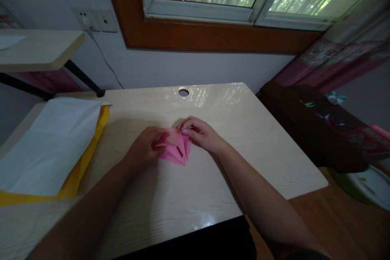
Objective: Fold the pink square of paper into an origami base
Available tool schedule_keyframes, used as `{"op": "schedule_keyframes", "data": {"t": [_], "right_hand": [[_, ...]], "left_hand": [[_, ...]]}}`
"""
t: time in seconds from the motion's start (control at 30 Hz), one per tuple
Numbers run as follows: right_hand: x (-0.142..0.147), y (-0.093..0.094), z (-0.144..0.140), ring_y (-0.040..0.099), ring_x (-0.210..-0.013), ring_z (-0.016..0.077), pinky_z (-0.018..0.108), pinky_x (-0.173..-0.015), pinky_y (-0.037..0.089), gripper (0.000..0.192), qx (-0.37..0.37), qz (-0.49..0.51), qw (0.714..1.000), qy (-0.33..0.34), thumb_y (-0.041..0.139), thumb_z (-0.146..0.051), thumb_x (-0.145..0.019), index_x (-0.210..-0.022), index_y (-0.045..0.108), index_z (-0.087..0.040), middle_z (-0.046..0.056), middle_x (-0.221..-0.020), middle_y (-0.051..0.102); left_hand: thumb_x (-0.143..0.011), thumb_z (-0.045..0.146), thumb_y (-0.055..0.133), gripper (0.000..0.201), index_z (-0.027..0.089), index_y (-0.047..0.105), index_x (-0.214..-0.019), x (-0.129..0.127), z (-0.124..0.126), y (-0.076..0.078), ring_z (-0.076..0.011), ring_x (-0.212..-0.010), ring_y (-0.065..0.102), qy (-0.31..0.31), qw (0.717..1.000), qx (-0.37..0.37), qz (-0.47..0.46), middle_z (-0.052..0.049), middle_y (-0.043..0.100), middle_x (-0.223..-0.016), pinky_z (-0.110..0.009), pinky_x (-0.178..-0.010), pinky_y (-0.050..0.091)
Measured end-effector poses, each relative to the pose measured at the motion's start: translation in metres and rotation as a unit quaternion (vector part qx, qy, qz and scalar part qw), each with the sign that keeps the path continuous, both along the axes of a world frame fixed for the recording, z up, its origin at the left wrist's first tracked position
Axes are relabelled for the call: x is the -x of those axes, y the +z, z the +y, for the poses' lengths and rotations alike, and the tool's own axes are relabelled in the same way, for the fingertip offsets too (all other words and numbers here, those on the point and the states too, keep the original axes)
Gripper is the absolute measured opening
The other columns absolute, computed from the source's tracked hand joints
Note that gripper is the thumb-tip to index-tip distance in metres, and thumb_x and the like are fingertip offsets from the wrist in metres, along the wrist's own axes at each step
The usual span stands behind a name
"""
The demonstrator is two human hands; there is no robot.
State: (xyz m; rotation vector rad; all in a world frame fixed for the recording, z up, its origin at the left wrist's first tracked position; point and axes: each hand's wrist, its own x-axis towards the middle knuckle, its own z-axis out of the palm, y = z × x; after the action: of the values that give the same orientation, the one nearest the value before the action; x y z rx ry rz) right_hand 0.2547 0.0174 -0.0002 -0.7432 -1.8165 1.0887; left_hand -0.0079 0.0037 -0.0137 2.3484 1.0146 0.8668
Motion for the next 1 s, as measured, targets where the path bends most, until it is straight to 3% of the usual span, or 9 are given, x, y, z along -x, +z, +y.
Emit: {"op": "schedule_keyframes", "data": {"t": [0.2, 0.4, 0.57, 0.73, 0.9, 1.0], "right_hand": [[-0.003, 0.002, 0.002, 0.066, -0.1, 0.0201, 0.036, -0.09, 0.053, 0.014, -0.074, -0.078, 0.994, 0.007, 0.073, -0.029, -0.09, -0.101, 0.07, -0.021, 0.008, -0.106, 0.07], [-0.002, -0.002, 0.003, 0.062, -0.103, 0.0216, 0.038, -0.093, 0.05, 0.03, -0.159, -0.179, 0.971, 0.01, 0.071, -0.007, -0.08, -0.105, 0.068, -0.022, 0.007, -0.107, 0.071], [-0.003, -0.008, 0.007, 0.062, -0.095, 0.0206, 0.037, -0.091, 0.048, 0.019, -0.201, -0.219, 0.955, 0.009, 0.066, -0.007, -0.084, -0.094, 0.069, -0.022, 0.005, -0.097, 0.07], [-0.004, -0.012, 0.01, 0.062, -0.095, 0.0213, 0.038, -0.091, 0.047, 0.018, -0.201, -0.227, 0.953, 0.003, 0.066, -0.01, -0.087, -0.099, 0.07, -0.022, 0.005, -0.095, 0.07], [0.001, -0.009, 0.006, 0.063, -0.092, 0.0205, 0.036, -0.087, 0.048, 0.006, -0.184, -0.215, 0.959, -0.002, 0.063, -0.02, -0.095, -0.096, 0.069, -0.021, 0.006, -0.093, 0.071], [0.003, -0.006, 0.004, 0.062, -0.088, 0.0196, 0.034, -0.082, 0.048, 0.011, -0.153, -0.216, 0.964, -0.019, 0.061, -0.027, -0.099, -0.093, 0.067, -0.02, 0.006, -0.089, 0.07]], "left_hand": [[-0.08, 0.007, 0.06, 0.038, 0.02, 0.065, -0.115, -0.002, -0.001, -0.001, -0.0252, -0.108, 0.061, 0.001, 0.998, -0.04, 0.045, -0.008, 0.069, -0.114, -0.042, -0.099, 0.05], [-0.078, 0.004, 0.059, 0.044, 0.02, 0.061, -0.119, -0.004, -0.003, -0.003, -0.026, -0.11, 0.059, 0.001, 0.997, -0.055, 0.051, -0.009, 0.067, -0.117, -0.044, -0.101, 0.05], [-0.073, 0.004, 0.057, 0.037, 0.019, 0.059, -0.107, -0.005, -0.003, -0.003, -0.0246, -0.1, 0.06, 0.03, 0.998, -0.033, 0.042, -0.008, 0.064, -0.104, -0.042, -0.093, 0.052], [-0.076, 0.009, 0.058, 0.035, 0.018, 0.06, -0.11, -0.005, -0.003, -0.001, -0.0245, -0.096, 0.062, 0.036, 0.998, -0.019, 0.055, -0.008, 0.067, -0.102, -0.041, -0.088, 0.053], [-0.091, 0.022, 0.058, 0.028, 0.018, 0.062, -0.118, -0.006, -0.005, 0.002, -0.0235, -0.097, 0.063, 0.033, 0.998, -0.001, 0.05, -0.009, 0.069, -0.105, -0.04, -0.091, 0.052], [-0.097, 0.033, 0.055, 0.03, 0.019, 0.063, -0.123, -0.008, -0.005, 0.005, -0.0236, -0.099, 0.064, 0.047, 0.998, 0.017, 0.049, -0.008, 0.07, -0.108, -0.04, -0.092, 0.052]]}}
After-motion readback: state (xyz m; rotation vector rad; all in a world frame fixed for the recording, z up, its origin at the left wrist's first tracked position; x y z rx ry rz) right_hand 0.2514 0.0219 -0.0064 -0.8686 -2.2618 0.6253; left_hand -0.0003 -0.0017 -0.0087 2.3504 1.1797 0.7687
